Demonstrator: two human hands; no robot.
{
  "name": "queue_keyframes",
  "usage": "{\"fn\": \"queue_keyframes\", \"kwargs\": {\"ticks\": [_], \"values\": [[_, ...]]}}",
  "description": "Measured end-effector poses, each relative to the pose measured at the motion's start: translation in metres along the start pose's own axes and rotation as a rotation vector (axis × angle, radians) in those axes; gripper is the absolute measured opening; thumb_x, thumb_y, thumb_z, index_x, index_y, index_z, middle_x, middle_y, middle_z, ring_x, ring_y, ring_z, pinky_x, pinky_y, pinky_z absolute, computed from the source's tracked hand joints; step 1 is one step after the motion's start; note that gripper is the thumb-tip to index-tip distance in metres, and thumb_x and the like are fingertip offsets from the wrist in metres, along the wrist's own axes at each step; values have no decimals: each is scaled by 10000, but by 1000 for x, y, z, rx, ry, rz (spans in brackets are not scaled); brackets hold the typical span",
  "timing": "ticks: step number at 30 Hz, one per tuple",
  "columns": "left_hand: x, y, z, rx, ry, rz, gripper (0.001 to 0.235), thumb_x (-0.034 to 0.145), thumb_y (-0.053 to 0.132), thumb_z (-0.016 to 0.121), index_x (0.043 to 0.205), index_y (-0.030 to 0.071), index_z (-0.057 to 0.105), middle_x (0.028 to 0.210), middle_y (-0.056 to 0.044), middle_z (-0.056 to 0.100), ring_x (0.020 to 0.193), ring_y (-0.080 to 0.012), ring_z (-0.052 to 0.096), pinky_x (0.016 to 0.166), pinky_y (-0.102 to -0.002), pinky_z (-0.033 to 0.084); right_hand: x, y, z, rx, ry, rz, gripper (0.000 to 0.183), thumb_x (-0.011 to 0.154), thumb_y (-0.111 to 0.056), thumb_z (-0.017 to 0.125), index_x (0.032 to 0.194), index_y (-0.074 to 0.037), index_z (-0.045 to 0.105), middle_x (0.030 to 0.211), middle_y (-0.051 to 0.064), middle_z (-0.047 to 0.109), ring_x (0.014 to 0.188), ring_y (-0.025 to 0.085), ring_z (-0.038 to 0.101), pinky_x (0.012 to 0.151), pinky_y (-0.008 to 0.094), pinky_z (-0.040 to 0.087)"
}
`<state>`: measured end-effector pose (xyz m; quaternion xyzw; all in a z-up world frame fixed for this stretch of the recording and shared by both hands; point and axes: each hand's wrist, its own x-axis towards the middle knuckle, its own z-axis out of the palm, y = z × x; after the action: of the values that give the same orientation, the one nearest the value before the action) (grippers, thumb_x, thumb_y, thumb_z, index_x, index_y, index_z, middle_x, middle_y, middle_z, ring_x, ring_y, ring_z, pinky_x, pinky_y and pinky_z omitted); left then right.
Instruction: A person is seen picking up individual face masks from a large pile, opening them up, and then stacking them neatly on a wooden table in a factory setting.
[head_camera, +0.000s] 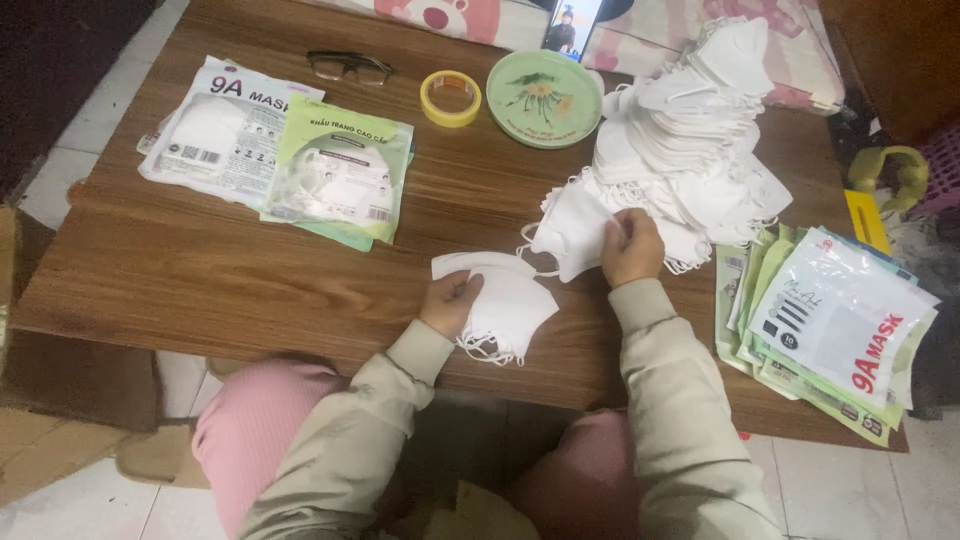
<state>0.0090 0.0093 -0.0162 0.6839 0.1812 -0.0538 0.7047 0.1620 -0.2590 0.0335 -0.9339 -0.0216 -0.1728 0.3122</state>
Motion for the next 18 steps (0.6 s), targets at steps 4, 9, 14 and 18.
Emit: {"fn": "queue_keyframes", "kwargs": {"ticks": [4,9,14,18], "values": [[11,-14,-2,17,10,-24,499,1025,401,638,1337,12,661,1176,-216,733,1127,-304,699,953,-437,591,4,15,-9,207,120,-84,136,980,-178,726,1089,-146,651,930,164,697,864,405,683,746,454,539],[8,-2,-7,18,-3,58,544,1021,465,627,1311,7,679,1181,-228,725,1166,-345,676,992,-467,571,-47,-70,-62,580,-344,170,106,935,-165,752,1029,-153,705,736,-2,596,640,115,549,588,221,468],[-34,49,-2,-235,25,96,376,1022,322,657,1226,15,729,1034,-189,760,974,-226,697,861,-395,606,-63,-46,-32,532,-569,118,237,893,-201,804,1087,-91,725,774,63,646,722,158,589,665,297,503],[-17,25,1,-206,-15,136,377,1011,325,687,1210,9,740,1040,-229,761,966,-226,707,845,-409,606,-73,-38,-13,437,-639,102,187,926,-226,782,1057,-102,733,752,77,662,722,185,619,690,327,522]]}}
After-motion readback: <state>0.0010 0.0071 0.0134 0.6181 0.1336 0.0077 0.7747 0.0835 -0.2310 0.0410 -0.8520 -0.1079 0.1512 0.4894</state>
